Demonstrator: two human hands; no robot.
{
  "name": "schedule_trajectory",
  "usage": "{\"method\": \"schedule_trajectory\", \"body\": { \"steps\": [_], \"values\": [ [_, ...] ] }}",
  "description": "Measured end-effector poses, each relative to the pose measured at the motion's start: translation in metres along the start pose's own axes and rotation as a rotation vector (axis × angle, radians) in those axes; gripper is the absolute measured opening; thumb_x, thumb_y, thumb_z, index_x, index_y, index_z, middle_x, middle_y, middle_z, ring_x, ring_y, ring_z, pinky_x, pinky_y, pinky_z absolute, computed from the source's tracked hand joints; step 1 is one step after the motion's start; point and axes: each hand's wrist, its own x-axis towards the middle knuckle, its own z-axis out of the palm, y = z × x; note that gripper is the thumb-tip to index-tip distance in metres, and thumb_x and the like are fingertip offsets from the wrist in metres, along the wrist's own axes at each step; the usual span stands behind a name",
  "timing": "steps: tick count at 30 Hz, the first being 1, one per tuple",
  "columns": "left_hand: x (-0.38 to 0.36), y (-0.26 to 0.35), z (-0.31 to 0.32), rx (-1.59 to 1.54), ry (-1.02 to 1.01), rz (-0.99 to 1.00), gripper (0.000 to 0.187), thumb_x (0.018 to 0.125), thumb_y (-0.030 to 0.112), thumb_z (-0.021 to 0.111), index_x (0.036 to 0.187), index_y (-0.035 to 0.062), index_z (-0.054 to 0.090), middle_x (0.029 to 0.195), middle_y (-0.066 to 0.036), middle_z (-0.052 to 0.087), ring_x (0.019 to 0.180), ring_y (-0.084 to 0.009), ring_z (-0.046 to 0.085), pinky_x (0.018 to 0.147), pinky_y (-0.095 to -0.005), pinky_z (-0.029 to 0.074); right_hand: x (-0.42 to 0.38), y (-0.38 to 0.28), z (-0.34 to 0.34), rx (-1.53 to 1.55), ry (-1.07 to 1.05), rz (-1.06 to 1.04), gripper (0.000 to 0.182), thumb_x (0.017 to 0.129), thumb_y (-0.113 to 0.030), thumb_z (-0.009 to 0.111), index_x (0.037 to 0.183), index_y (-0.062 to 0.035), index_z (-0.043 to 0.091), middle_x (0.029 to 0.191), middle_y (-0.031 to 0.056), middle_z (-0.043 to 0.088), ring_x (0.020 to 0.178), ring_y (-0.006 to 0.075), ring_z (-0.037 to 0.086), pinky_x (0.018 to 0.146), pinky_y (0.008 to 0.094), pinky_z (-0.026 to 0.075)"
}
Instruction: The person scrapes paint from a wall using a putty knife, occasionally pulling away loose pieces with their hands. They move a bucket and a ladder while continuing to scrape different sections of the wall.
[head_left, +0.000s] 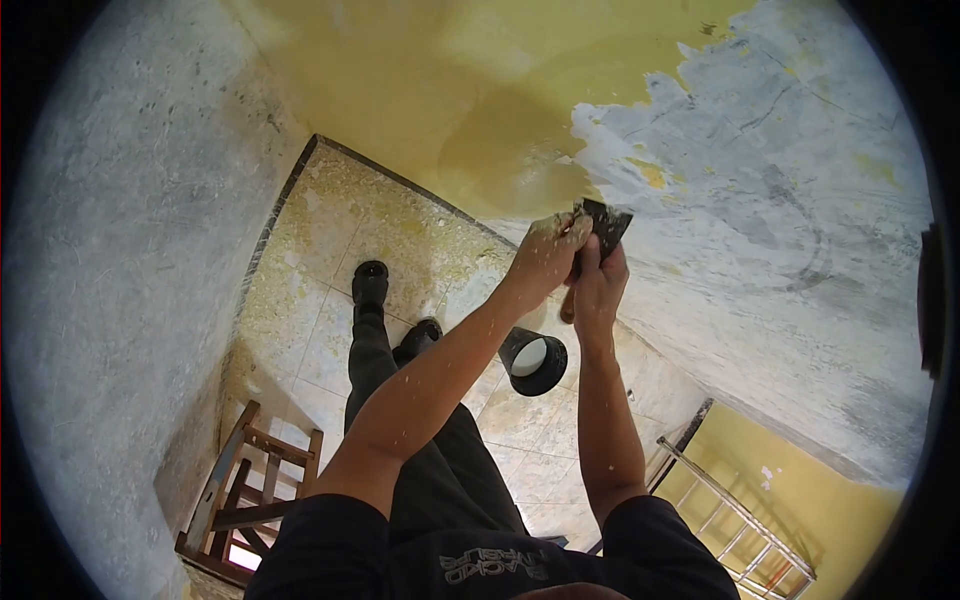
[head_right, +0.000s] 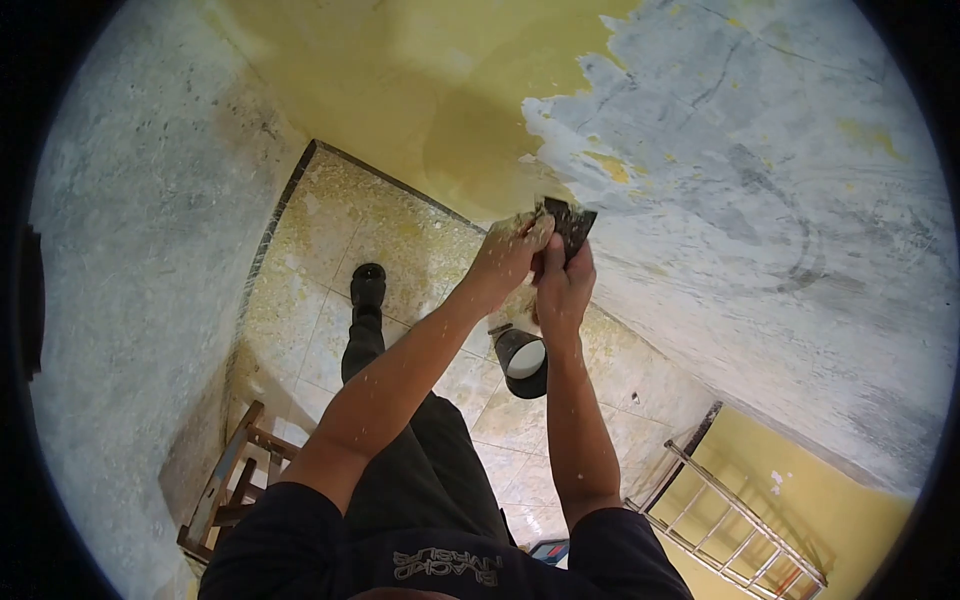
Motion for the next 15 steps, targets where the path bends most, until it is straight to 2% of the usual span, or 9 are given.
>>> {"method": "schedule_trajectory", "body": {
  "steps": [1,2,3,4,5,7,9,11,15],
  "values": [
    [0.006,0.001,0.002,-0.153,-0.013,-0.014,0.023,0.092,0.030,0.053,0.090,0.0068,0.055,0.074,-0.001,0.054,0.059,-0.0103,0.049,0.054,-0.0260,0.043,0.008,0.003,0.006,-0.082,0.082,-0.118,0.018,0.093,-0.018,0.050,0.090,-0.0005,0.054,0.064,0.0053,0.059,0.054,0.0139,0.057,0.049,0.0273,0.043],
    [0.011,0.004,0.004,-0.307,-0.025,-0.025,0.025,0.092,0.031,0.053,0.091,0.0068,0.055,0.077,-0.001,0.054,0.064,-0.0106,0.050,0.057,-0.0270,0.044,0.012,0.002,0.010,-0.085,0.076,-0.120,0.018,0.093,-0.018,0.050,0.090,-0.0005,0.054,0.064,0.0053,0.059,0.054,0.0139,0.057,0.049,0.0273,0.043],
    [0.017,0.007,0.007,-0.385,-0.018,-0.075,0.024,0.093,0.030,0.051,0.094,0.0066,0.056,0.083,-0.002,0.056,0.074,-0.0117,0.052,0.063,-0.0286,0.045,0.017,-0.001,0.011,-0.234,0.146,-0.217,0.019,0.092,-0.019,0.051,0.089,0.0000,0.054,0.065,0.0090,0.061,0.055,0.0192,0.060,0.049,0.0299,0.044],
    [0.025,0.006,0.008,-0.392,-0.016,-0.074,0.024,0.093,0.030,0.051,0.094,0.0066,0.056,0.083,-0.002,0.056,0.074,-0.0117,0.052,0.063,-0.0286,0.045,0.021,-0.002,0.012,-0.385,0.218,-0.314,0.020,0.092,-0.019,0.051,0.089,0.0006,0.054,0.065,0.0127,0.063,0.057,0.0245,0.063,0.050,0.0324,0.045],
    [0.033,0.004,0.010,-0.403,-0.029,-0.100,0.024,0.093,0.029,0.051,0.094,0.0060,0.056,0.084,-0.003,0.057,0.075,-0.0121,0.053,0.065,-0.0286,0.045,0.026,-0.001,0.010,-0.486,0.250,-0.358,0.022,0.091,-0.021,0.052,0.090,0.0009,0.053,0.066,0.0191,0.062,0.060,0.0351,0.063,0.050,0.0389,0.046],
    [0.040,0.003,0.013,-0.422,-0.052,-0.116,0.024,0.093,0.029,0.050,0.095,0.0054,0.056,0.085,-0.004,0.057,0.076,-0.0125,0.053,0.067,-0.0287,0.045,0.029,-0.003,0.010,-0.592,0.272,-0.382,0.022,0.090,-0.022,0.052,0.090,0.0003,0.053,0.065,0.0201,0.062,0.060,0.0377,0.062,0.050,0.0413,0.046],
    [0.042,0.006,0.017,-0.435,0.067,0.014,0.024,0.094,0.027,0.050,0.095,0.0038,0.057,0.086,-0.004,0.058,0.078,-0.0125,0.053,0.071,-0.0282,0.045,0.038,-0.008,0.014,-0.690,0.300,-0.407,0.021,0.090,-0.022,0.052,0.089,-0.0003,0.052,0.065,0.0212,0.061,0.060,0.0403,0.060,0.049,0.0438,0.045],
    [0.051,0.009,0.011,-0.471,0.044,-0.024,0.024,0.094,0.027,0.050,0.095,0.0033,0.057,0.086,-0.004,0.058,0.078,-0.0121,0.053,0.072,-0.0277,0.045,0.048,-0.009,0.021,-0.833,0.306,-0.439,0.021,0.089,-0.022,0.052,0.089,-0.0008,0.051,0.061,0.0221,0.059,0.058,0.0421,0.058,0.049,0.0479,0.043],
    [0.050,-0.002,0.000,-0.426,0.033,-0.047,0.022,0.094,0.024,0.049,0.093,0.0036,0.057,0.085,-0.004,0.058,0.076,-0.0113,0.053,0.071,-0.0276,0.045,0.039,-0.003,0.026,-0.785,0.284,-0.442,0.021,0.089,-0.021,0.053,0.085,-0.0011,0.050,0.057,0.0231,0.057,0.055,0.0434,0.056,0.048,0.0493,0.041]
  ]
}}
